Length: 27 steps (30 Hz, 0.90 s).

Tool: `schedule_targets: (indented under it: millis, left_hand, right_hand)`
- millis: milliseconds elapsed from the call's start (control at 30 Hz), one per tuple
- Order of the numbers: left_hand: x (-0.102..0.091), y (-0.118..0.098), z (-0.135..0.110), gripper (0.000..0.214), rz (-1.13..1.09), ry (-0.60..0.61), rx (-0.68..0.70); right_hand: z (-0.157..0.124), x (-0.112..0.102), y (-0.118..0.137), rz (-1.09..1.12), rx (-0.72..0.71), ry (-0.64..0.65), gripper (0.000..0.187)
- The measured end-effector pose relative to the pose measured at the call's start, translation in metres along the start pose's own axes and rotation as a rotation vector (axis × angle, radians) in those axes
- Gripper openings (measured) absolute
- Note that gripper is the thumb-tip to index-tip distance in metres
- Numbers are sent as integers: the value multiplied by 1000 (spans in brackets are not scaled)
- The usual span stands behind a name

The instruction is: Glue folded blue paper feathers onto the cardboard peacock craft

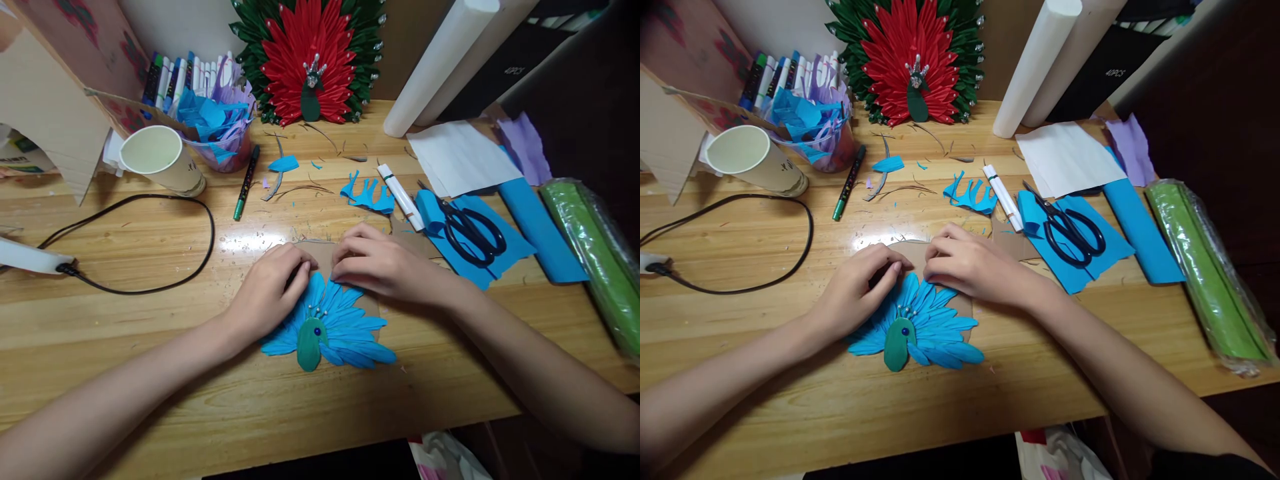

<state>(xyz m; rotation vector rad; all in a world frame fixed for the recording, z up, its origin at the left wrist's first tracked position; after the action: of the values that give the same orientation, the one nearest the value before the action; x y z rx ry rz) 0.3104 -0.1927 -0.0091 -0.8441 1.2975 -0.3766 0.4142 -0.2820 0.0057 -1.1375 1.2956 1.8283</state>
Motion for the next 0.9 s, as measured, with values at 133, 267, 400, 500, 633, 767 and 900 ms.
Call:
schedule_targets:
  millis: [133, 267, 400, 500, 633, 767, 900]
  left_hand:
    - [0, 0, 1, 15, 8, -7, 7]
    - [1, 2, 0, 15, 23, -1, 2]
    - [2, 3, -1, 15, 36, 0, -2]
    - [3, 4, -1, 15, 40, 2, 3]
    - [3, 4, 0, 15, 53, 3, 6]
    - [4, 3, -1, 14, 41, -8, 19]
    - [4, 3, -1, 14, 39, -10, 23]
  right_hand:
    - [4, 0, 2, -33, -36, 69, 21]
    - [8, 0, 3, -35, -72, 104, 19]
    - [9, 0, 2, -27, -76, 110, 18]
    - [8, 0, 1, -16, -59, 108, 18]
    - [7, 1, 1, -10, -41, 101, 18]
    - [7, 1, 0, 0, -47, 85, 17]
    - [6, 1, -1, 7, -40, 78, 16]
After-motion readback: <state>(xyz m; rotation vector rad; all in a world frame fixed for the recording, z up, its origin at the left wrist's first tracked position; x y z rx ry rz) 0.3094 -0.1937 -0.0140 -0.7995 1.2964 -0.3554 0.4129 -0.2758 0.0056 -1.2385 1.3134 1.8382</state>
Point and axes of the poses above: each hand's wrist, its own z-axis towards the middle knuckle, its own x-axis out of the palm, y = z × x, the point moved 6 cm from there along z, towards the middle knuckle, and after that the axes turned 3 degrees about -x, right-handed, at the moved point
